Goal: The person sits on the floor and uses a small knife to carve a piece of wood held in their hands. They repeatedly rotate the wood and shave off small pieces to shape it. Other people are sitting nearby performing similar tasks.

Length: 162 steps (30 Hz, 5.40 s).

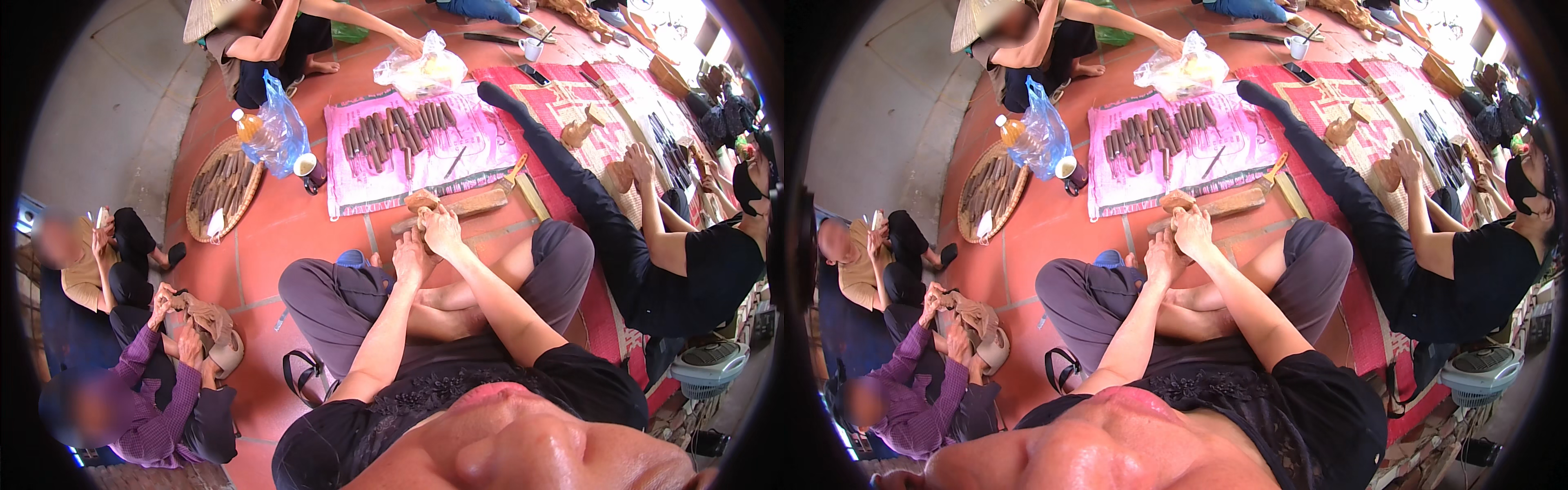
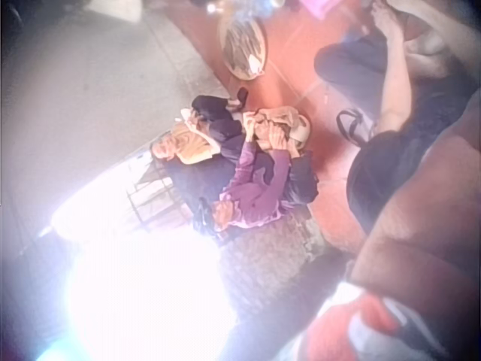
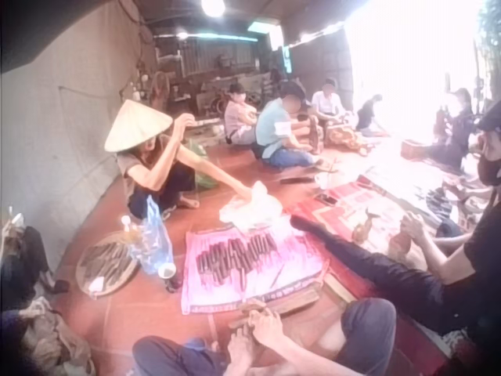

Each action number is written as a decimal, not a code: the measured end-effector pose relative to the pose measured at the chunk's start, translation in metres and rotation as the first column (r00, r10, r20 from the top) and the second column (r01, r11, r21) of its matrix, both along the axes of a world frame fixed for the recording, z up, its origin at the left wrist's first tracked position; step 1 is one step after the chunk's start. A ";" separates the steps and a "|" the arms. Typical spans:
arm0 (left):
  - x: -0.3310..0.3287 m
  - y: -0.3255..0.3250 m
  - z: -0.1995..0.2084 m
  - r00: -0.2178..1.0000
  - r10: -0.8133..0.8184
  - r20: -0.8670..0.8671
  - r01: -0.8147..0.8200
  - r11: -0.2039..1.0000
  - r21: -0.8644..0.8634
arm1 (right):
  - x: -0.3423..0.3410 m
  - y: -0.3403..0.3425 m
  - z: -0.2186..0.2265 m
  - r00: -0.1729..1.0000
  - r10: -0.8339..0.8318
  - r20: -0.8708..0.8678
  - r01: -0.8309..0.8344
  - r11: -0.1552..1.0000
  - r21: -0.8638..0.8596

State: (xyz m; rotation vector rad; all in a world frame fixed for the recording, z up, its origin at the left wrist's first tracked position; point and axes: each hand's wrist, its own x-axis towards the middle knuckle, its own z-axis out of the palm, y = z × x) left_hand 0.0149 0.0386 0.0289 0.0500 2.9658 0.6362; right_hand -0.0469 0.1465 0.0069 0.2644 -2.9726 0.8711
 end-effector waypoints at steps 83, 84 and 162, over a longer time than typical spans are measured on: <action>0.002 0.007 -0.012 0.994 0.008 -0.111 -0.014 0.999 -0.052 | 0.010 0.007 0.004 0.999 0.028 -0.031 -0.028 0.999 0.016; 0.002 0.007 -0.010 0.993 0.008 -0.117 -0.013 0.999 -0.048 | 0.014 0.007 0.003 0.997 0.020 -0.070 -0.021 1.000 -0.005; 0.004 0.006 -0.010 0.996 0.054 -0.078 -0.058 0.997 -0.049 | 0.035 0.001 -0.003 0.991 0.023 -0.133 -0.041 0.990 -0.133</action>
